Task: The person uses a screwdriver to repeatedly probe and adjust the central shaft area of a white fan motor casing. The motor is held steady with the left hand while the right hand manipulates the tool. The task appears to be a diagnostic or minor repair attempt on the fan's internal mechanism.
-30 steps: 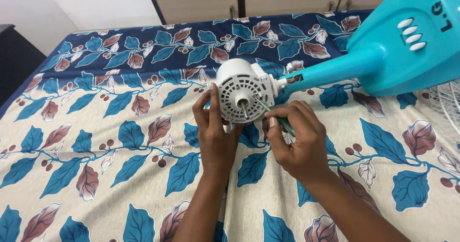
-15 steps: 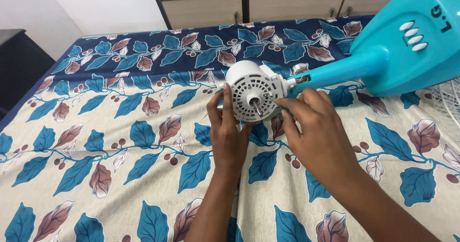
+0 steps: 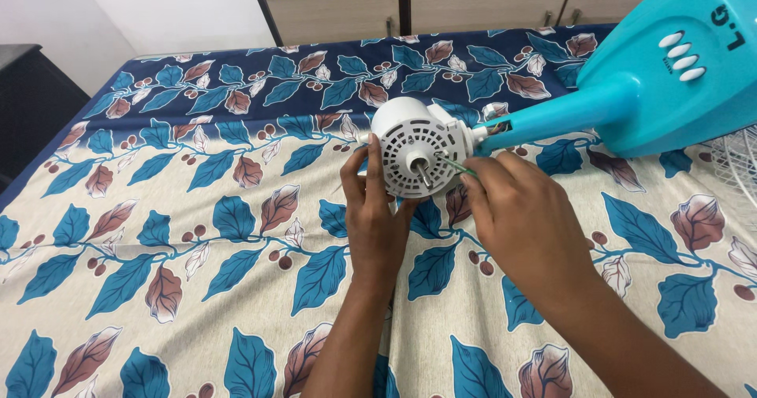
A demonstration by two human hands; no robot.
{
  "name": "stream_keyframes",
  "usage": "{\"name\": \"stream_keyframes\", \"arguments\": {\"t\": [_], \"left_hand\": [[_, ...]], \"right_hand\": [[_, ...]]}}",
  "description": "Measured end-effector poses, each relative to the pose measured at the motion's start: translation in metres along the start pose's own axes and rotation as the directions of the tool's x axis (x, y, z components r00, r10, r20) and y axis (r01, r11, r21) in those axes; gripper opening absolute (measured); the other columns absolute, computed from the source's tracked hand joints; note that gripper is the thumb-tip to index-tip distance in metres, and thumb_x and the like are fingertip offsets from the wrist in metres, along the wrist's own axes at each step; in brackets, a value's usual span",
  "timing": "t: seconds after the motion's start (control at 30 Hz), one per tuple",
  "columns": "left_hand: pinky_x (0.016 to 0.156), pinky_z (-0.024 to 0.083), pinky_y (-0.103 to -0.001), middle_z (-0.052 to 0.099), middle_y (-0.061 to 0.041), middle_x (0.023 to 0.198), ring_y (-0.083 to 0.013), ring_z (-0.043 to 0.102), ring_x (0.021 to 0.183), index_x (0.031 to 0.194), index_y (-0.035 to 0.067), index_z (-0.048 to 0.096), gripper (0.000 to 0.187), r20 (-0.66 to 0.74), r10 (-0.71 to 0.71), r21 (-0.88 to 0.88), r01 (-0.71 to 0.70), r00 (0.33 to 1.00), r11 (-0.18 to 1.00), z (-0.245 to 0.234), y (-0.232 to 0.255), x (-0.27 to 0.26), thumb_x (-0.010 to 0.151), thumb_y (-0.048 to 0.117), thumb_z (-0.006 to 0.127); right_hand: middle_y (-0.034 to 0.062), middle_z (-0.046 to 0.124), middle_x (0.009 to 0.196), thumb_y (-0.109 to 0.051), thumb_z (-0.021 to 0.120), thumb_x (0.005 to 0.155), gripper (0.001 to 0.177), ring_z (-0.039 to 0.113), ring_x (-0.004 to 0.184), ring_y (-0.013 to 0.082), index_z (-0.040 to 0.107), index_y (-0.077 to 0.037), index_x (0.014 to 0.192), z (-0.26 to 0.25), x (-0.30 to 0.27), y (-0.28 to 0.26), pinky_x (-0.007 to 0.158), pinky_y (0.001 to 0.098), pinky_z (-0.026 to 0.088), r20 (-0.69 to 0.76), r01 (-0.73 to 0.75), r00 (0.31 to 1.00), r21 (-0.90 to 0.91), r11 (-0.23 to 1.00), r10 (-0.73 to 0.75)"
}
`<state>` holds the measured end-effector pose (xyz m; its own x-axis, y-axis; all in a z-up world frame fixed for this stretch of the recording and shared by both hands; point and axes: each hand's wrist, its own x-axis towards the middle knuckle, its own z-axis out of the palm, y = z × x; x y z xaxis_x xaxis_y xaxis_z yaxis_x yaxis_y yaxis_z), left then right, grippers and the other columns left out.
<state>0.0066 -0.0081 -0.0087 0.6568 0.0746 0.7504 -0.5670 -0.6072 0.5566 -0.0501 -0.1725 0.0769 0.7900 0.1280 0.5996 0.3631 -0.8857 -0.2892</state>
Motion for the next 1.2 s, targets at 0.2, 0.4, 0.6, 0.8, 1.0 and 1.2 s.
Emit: {"name": "stream_keyframes", "arguments": {"t": [0.2, 0.4, 0.6, 0.8, 1.0, 1.2], "left_hand": [[0.084, 0.066, -0.032, 0.046, -0.016, 0.145, -0.0258, 0.071, 0.108, 0.16, 0.012, 0.034, 0.105, 0.011, -0.015, -0.024, 0.016, 1.0, 1.0, 0.001, -0.001, 0.0, 0.072, 0.001, 0.09], [0.086, 0.066, -0.032, 0.046, -0.016, 0.144, -0.0256, 0.069, 0.11, 0.159, 0.01, 0.034, 0.104, -0.011, 0.012, 0.013, -0.012, 1.0, 1.0, 0.002, -0.001, 0.001, 0.072, 0.003, 0.091], [0.083, 0.066, -0.032, 0.047, -0.015, 0.144, -0.0244, 0.071, 0.103, 0.158, 0.008, 0.036, 0.104, 0.008, -0.005, 0.025, 0.005, 1.0, 1.0, 0.0, 0.001, 0.001, 0.07, 0.0, 0.09], [0.08, 0.064, -0.032, 0.048, -0.015, 0.143, -0.0233, 0.071, 0.099, 0.159, 0.009, 0.036, 0.105, 0.005, -0.01, -0.001, 0.01, 1.0, 1.0, -0.002, 0.002, 0.0, 0.07, -0.001, 0.09], [0.079, 0.064, -0.032, 0.048, -0.014, 0.142, -0.0223, 0.068, 0.099, 0.158, 0.009, 0.037, 0.104, -0.002, -0.001, -0.004, 0.001, 1.0, 1.0, -0.002, 0.002, 0.001, 0.069, -0.001, 0.09], [0.078, 0.063, -0.033, 0.047, -0.013, 0.142, -0.0207, 0.065, 0.095, 0.157, 0.008, 0.039, 0.102, 0.009, -0.026, -0.005, 0.026, 1.0, 1.0, -0.001, 0.003, 0.002, 0.068, -0.001, 0.09]], "right_hand": [[0.0152, 0.056, 0.09, -0.006, 0.065, 0.089, 0.027, 0.064, 0.079, 0.0291, 0.073, 0.001, 0.114, -0.003, -0.002, -0.009, 0.071, 0.0418, 0.054, -0.034, 0.079, 0.996, 0.031, 0.996, -0.078], [0.0187, 0.065, 0.094, -0.018, 0.068, 0.096, 0.034, 0.068, 0.069, 0.0289, 0.067, 0.008, 0.118, -0.001, 0.001, -0.007, 0.064, 0.0403, 0.054, 0.043, -0.045, 0.998, 0.023, 0.999, 0.044], [0.0176, 0.067, 0.095, -0.01, 0.064, 0.096, 0.023, 0.07, 0.081, 0.0342, 0.07, 0.005, 0.112, 0.002, -0.002, -0.002, 0.072, 0.0429, 0.056, -0.008, 0.049, 0.999, 0.003, 0.999, -0.049], [0.0167, 0.059, 0.095, -0.009, 0.066, 0.091, 0.025, 0.068, 0.08, 0.033, 0.072, 0.0, 0.113, 0.002, -0.002, -0.005, 0.071, 0.0439, 0.055, 0.034, 0.025, 0.999, -0.024, 0.999, -0.024], [0.0142, 0.069, 0.097, -0.009, 0.068, 0.089, 0.021, 0.07, 0.07, 0.0265, 0.072, -0.001, 0.109, -0.007, 0.001, -0.007, 0.063, 0.0384, 0.055, -0.029, -0.028, 0.999, 0.133, 0.991, 0.032], [0.0134, 0.071, 0.093, -0.006, 0.07, 0.088, 0.018, 0.069, 0.069, 0.0245, 0.074, 0.0, 0.104, -0.009, 0.004, -0.006, 0.06, 0.0362, 0.054, -0.099, -0.018, 0.994, 0.223, 0.975, 0.041]]}}
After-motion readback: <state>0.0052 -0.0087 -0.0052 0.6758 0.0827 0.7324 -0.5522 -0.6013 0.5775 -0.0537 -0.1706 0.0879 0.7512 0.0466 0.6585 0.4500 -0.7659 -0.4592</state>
